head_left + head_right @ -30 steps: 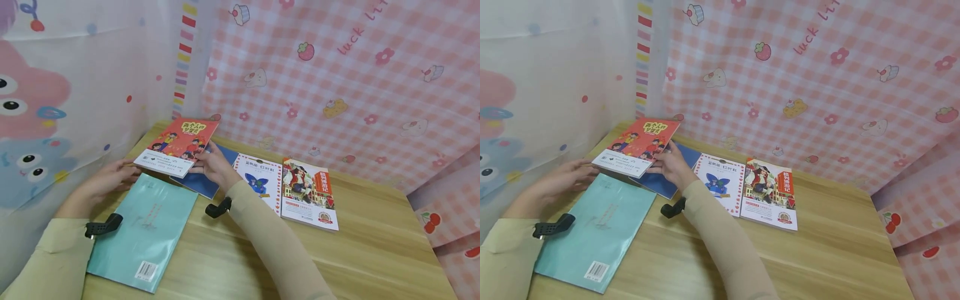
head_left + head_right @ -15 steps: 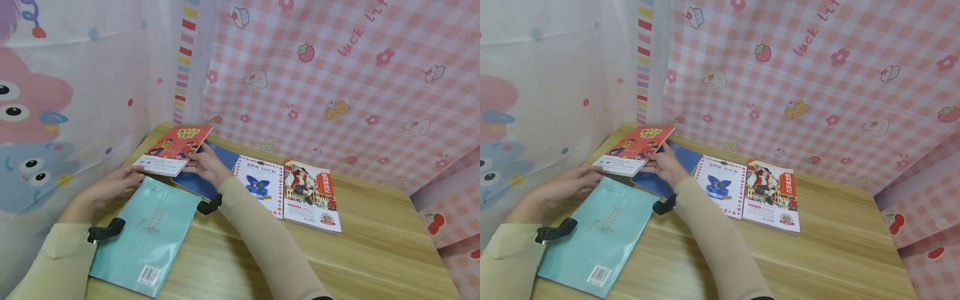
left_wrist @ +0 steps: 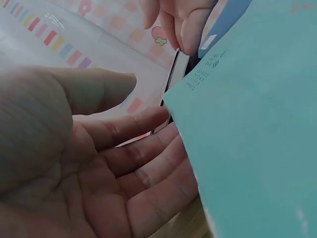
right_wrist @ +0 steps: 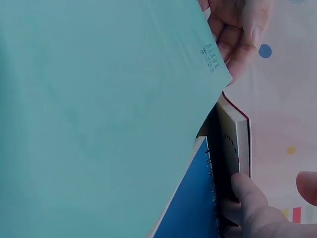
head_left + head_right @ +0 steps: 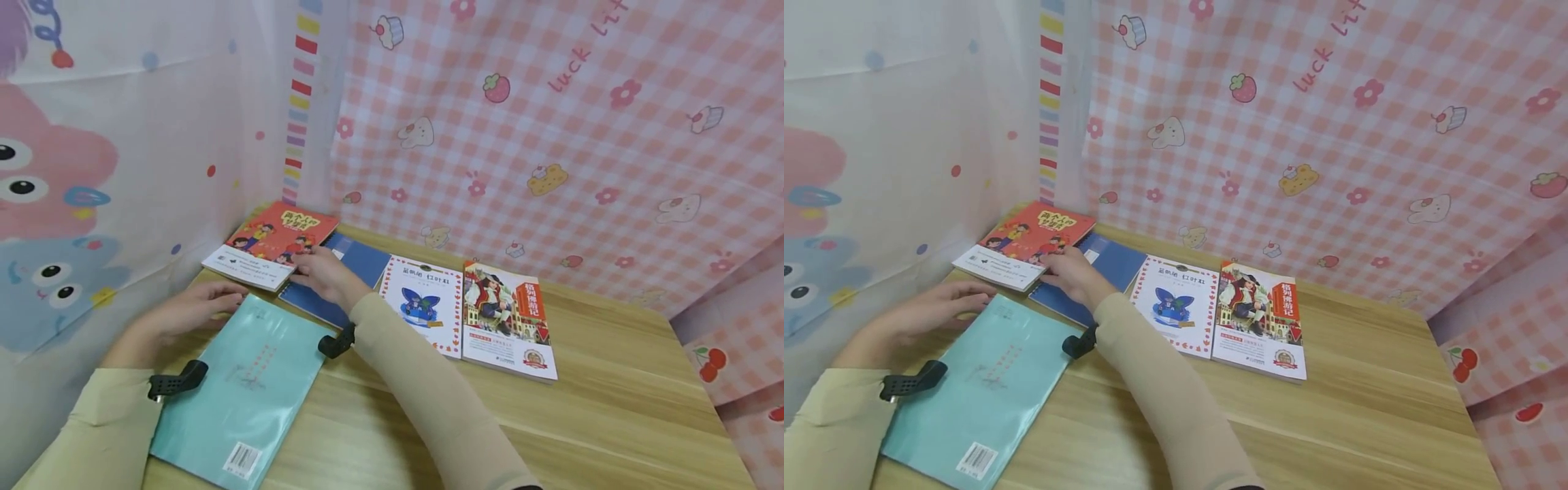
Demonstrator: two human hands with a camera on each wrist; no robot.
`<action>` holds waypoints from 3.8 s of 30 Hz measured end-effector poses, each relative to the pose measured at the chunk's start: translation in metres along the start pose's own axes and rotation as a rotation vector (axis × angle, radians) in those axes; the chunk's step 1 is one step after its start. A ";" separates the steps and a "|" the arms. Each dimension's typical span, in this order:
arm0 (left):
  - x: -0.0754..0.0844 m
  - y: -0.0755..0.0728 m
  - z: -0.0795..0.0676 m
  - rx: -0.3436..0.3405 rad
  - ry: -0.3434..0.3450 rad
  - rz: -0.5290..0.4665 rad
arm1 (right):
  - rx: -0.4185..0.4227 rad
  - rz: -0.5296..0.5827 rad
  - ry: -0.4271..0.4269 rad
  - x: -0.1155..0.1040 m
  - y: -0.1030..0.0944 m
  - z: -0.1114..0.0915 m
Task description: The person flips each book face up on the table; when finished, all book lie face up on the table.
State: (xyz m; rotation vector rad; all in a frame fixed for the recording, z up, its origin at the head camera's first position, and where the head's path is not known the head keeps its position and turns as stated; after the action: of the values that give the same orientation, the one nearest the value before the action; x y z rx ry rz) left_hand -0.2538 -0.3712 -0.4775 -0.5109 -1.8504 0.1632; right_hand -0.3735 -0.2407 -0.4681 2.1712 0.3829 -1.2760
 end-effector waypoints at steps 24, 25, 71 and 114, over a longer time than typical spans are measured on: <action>0.031 0.021 0.007 0.120 0.167 0.333 | 0.050 -0.012 -0.040 -0.004 -0.001 -0.011; 0.031 0.022 0.008 0.121 0.171 0.337 | 0.045 -0.006 -0.048 -0.005 0.000 -0.011; 0.046 -0.002 -0.012 0.306 0.263 0.491 | -0.211 -0.384 0.124 0.033 -0.022 -0.068; 0.018 0.004 -0.007 -0.001 0.184 0.104 | -0.321 -0.060 0.022 0.041 -0.029 -0.094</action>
State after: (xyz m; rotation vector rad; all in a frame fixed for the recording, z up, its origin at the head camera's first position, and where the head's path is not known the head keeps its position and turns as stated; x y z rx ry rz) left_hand -0.2507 -0.3611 -0.4606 -0.6040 -1.6461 0.1792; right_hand -0.3028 -0.1620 -0.4783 1.9152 0.6217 -1.1348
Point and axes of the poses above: each hand's wrist, its own z-axis towards the middle knuckle, its own y-axis out of the palm, x = y × z, the point moved 10 cm from there along z, towards the middle knuckle, and after that the axes turned 2 degrees about z, right-handed, at the moved point
